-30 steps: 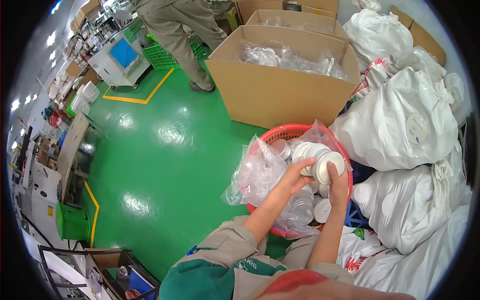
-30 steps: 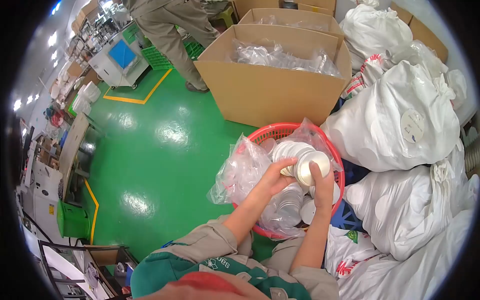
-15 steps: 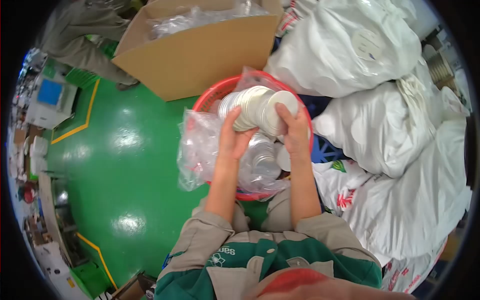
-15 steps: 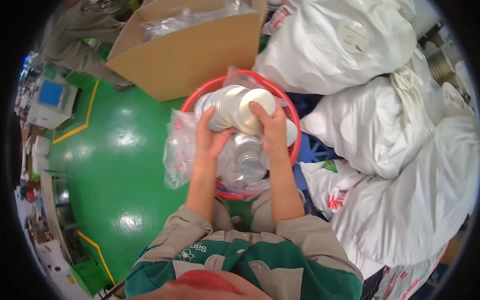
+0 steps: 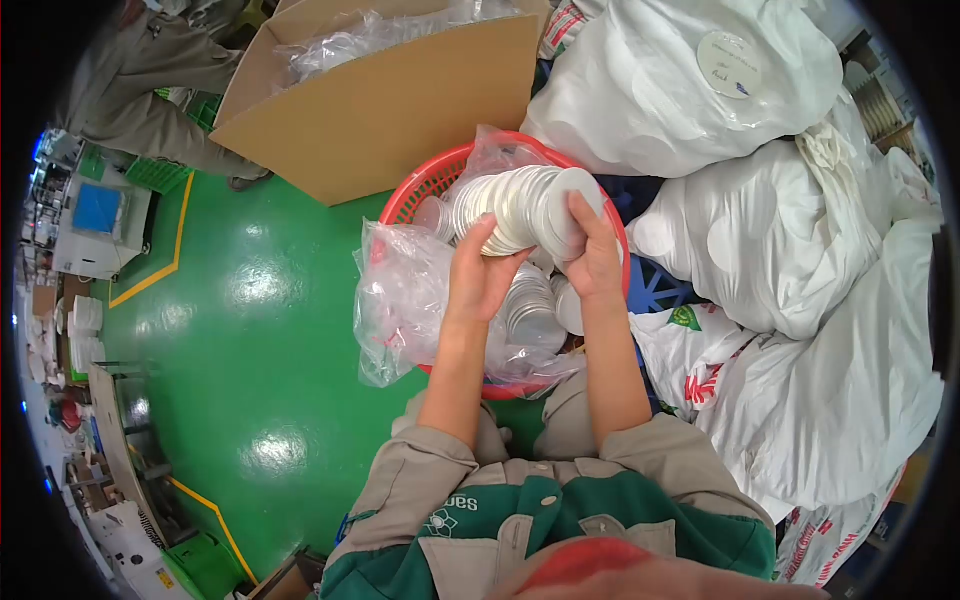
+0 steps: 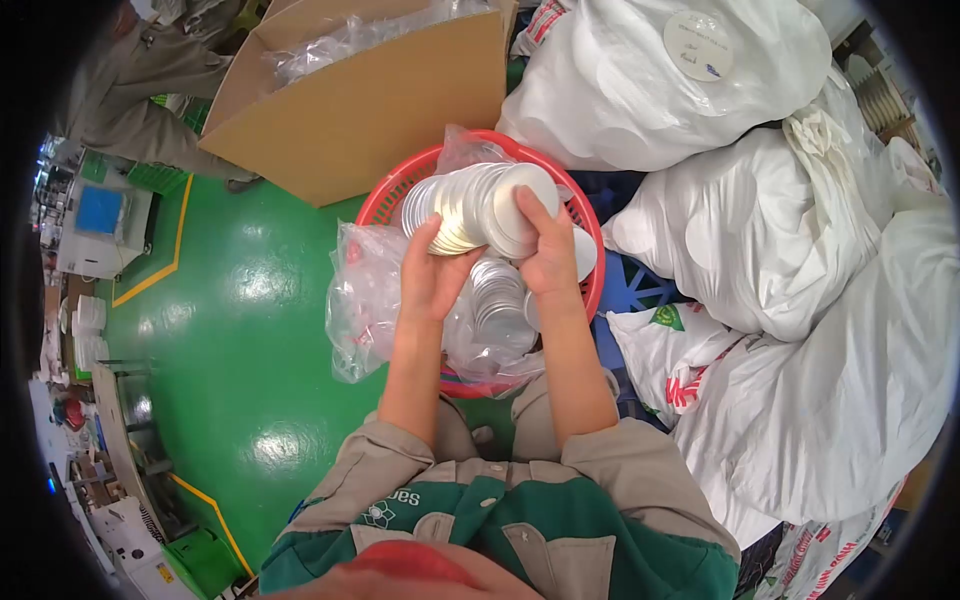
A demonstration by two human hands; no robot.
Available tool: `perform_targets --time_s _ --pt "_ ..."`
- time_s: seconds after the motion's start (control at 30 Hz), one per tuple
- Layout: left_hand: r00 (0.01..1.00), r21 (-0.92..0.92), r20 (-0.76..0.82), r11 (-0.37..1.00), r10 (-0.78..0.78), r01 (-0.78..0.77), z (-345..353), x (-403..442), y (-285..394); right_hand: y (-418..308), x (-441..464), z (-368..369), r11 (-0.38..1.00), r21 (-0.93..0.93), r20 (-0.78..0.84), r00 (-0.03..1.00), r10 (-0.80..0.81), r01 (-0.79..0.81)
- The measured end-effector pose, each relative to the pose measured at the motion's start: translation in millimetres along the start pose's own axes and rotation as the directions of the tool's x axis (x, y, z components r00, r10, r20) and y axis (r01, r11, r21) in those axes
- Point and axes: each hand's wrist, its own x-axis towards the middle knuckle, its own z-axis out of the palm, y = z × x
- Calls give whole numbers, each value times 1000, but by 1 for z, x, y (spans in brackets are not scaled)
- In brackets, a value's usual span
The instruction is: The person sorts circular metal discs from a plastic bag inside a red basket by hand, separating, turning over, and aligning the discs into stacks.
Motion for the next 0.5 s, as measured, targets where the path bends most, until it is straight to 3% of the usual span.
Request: perform_targets --time_s 0.2,0.33,0.4,0.5 --pt "983 221 -112 968 144 -117 -1 -3 2 -10 -5 1 995 -67 107 991 81 -74" --pt "991 239 -52 965 125 -109 3 -5 4 -2 -4 1 997 -54 67 996 61 -57" --pt "988 52 113 993 103 -109 8 -5 5 -2 -1 -2 997 34 57 996 69 -71" --pt "987 141 98 980 125 -138 8 -4 2 -5 -1 -7 992 94 100 992 79 -88"
